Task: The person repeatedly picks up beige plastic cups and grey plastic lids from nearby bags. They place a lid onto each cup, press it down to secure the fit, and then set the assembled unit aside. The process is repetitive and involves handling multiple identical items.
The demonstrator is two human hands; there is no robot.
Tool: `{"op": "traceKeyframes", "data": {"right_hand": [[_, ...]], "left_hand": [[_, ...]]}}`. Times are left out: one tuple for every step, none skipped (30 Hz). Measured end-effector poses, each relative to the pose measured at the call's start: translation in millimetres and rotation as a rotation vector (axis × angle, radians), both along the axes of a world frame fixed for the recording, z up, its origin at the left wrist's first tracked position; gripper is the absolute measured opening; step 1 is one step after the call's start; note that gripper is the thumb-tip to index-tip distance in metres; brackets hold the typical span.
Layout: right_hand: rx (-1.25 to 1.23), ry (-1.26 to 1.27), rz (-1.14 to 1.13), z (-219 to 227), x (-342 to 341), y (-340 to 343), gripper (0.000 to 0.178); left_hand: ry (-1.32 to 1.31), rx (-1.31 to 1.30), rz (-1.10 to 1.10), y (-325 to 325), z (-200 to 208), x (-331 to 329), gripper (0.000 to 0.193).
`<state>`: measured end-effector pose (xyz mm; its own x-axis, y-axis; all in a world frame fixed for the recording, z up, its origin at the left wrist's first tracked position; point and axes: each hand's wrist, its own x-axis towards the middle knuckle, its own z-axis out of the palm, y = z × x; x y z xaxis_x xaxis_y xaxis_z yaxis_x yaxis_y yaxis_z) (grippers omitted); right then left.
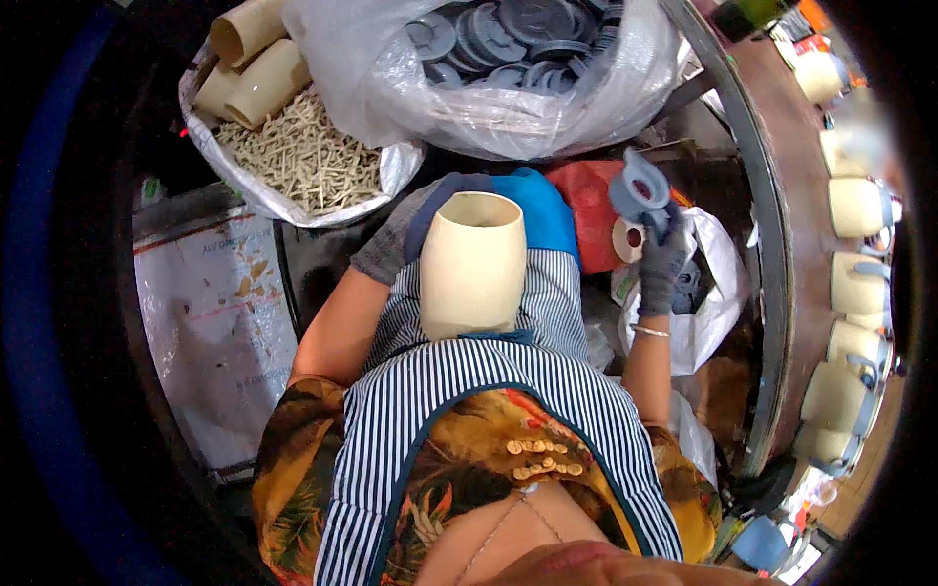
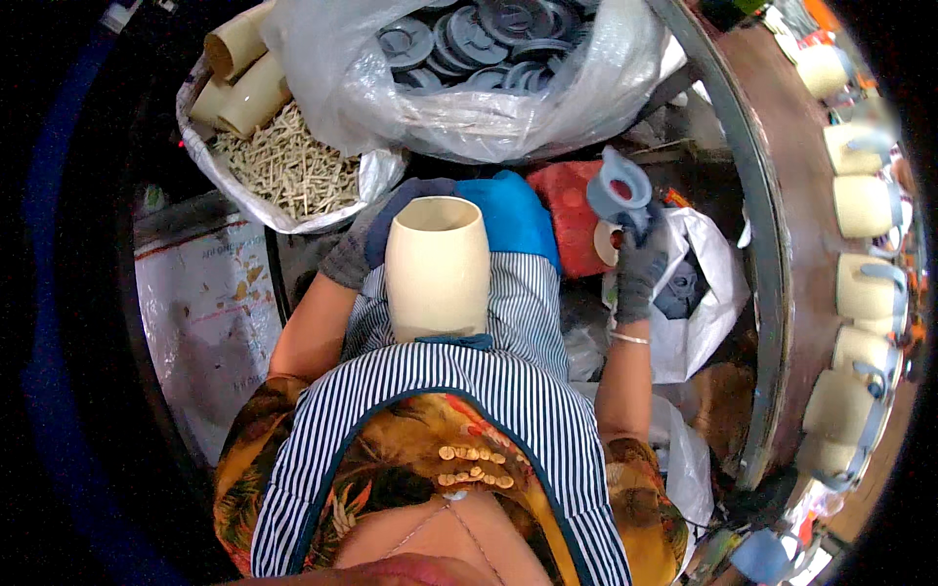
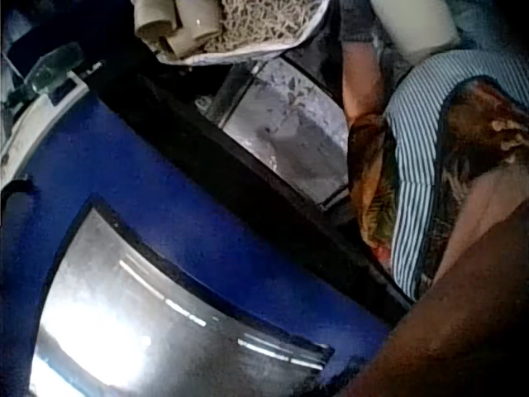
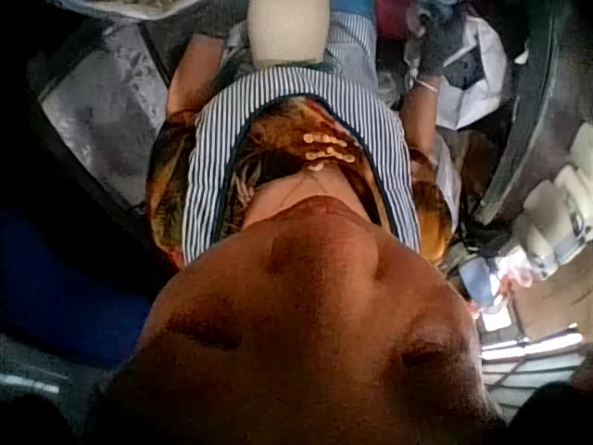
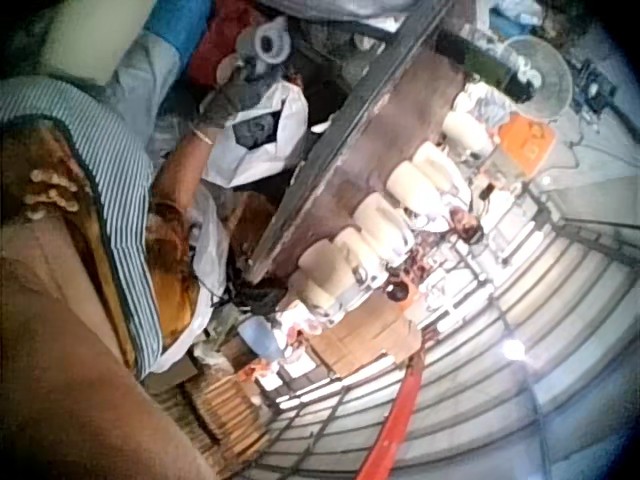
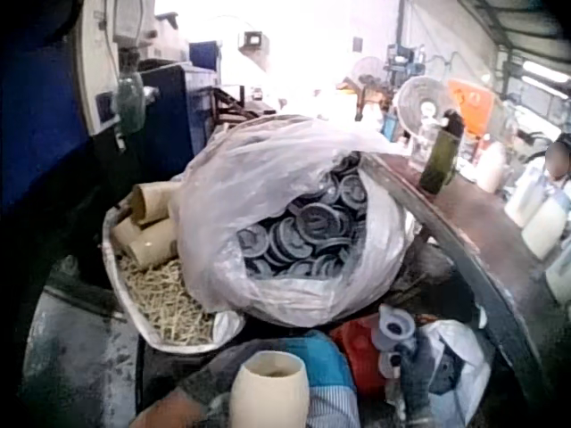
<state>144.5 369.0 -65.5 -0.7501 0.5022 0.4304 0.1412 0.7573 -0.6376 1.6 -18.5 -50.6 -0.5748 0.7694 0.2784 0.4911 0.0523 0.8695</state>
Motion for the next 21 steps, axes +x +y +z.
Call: {"op": "traceKeyframes", "data": {"right_hand": [[-0.201, 0.084, 0.034, 27.5, -7.2, -13.8, 0.034], [-0.456, -0.038, 0.121, 72.9, -12.2, -37.9, 0.034], [-0.711, -0.155, 0.202, 110.7, -15.6, -62.8, 0.035], [-0.802, -0.220, 0.265, 117.8, -25.9, -75.4, 0.031], [-0.909, -0.272, 0.382, 116.0, -32.4, -84.5, 0.029], [-0.977, -0.357, 0.423, 116.3, -44.8, -97.0, 0.028], [-1.047, -0.445, 0.464, 115.9, -58.5, -107.9, 0.027], [-1.089, -0.490, 0.498, 110.5, -68.1, -114.9, 0.027], [-1.129, -0.536, 0.540, 101.3, -78.2, -119.7, 0.028], [-1.210, -0.611, 0.582, 92.1, -86.9, -116.9, 0.028], [-1.208, -0.582, 0.557, 87.8, -88.5, -118.4, 0.027], [-1.206, -0.549, 0.524, 84.7, -90.3, -120.3, 0.027], [-1.208, -0.519, 0.505, 82.6, -92.1, -124.0, 0.027], [-1.119, -0.529, 0.545, 81.1, -92.7, -126.7, 0.031], [-1.121, -0.534, 0.558, 80.0, -93.3, -126.2, 0.031], [-1.123, -0.538, 0.569, 78.7, -94.1, -125.1, 0.031], [-1.126, -0.542, 0.580, 77.4, -94.4, -123.8, 0.032], [-1.138, -0.542, 0.577, 75.3, -94.2, -121.7, 0.031], [-1.150, -0.541, 0.575, 72.5, -93.6, -119.3, 0.030], [-1.162, -0.541, 0.572, 70.9, -92.9, -117.9, 0.029], [-1.164, -0.529, 0.588, 71.3, -92.4, -118.2, 0.029]], "left_hand": [[-0.186, 0.029, -0.004, 0.9, 6.0, 3.0, 0.047], [-0.372, 0.053, -0.006, 1.7, 19.0, 8.0, 0.046], [-0.811, 0.201, -0.069, 5.3, 17.4, 10.7, 0.050], [-1.257, 0.367, -0.067, 10.8, 14.5, 11.9, 0.057], [-1.034, 0.257, -0.070, 12.8, -2.5, 7.8, 0.061], [-0.813, 0.154, -0.075, 15.0, -21.9, 3.2, 0.066], [-1.214, 0.413, -0.189, 18.8, -18.7, 3.4, 0.068], [-1.637, 0.650, -0.272, 21.9, -15.1, 4.4, 0.072], [-1.672, 0.731, -0.337, 24.2, -17.1, 4.0, 0.073], [-1.704, 0.814, -0.403, 26.4, -19.5, 2.4, 0.074], [-1.732, 0.896, -0.470, 29.1, -21.5, 2.3, 0.075], [-1.565, 0.565, -0.009, 33.9, 14.3, 8.6, 0.079], [-1.532, 0.559, -0.003, 33.4, 11.1, 8.5, 0.079], [-1.499, 0.551, 0.002, 32.2, 4.0, 6.8, 0.079], [-1.471, 0.543, -0.004, 34.6, -2.3, 5.3, 0.079], [-1.349, 0.525, 0.004, 37.8, -8.1, 5.3, 0.079], [-1.412, 0.560, 0.004, 37.3, -13.7, 6.6, 0.079], [-1.470, 0.594, -0.003, 37.8, -6.0, 7.5, 0.078], [-1.529, 0.627, -0.010, 38.4, -2.1, 7.6, 0.078], [-1.465, 0.598, -0.016, 38.1, -7.5, 6.2, 0.077], [-1.401, 0.572, -0.018, 36.7, -15.0, 4.5, 0.077]]}}
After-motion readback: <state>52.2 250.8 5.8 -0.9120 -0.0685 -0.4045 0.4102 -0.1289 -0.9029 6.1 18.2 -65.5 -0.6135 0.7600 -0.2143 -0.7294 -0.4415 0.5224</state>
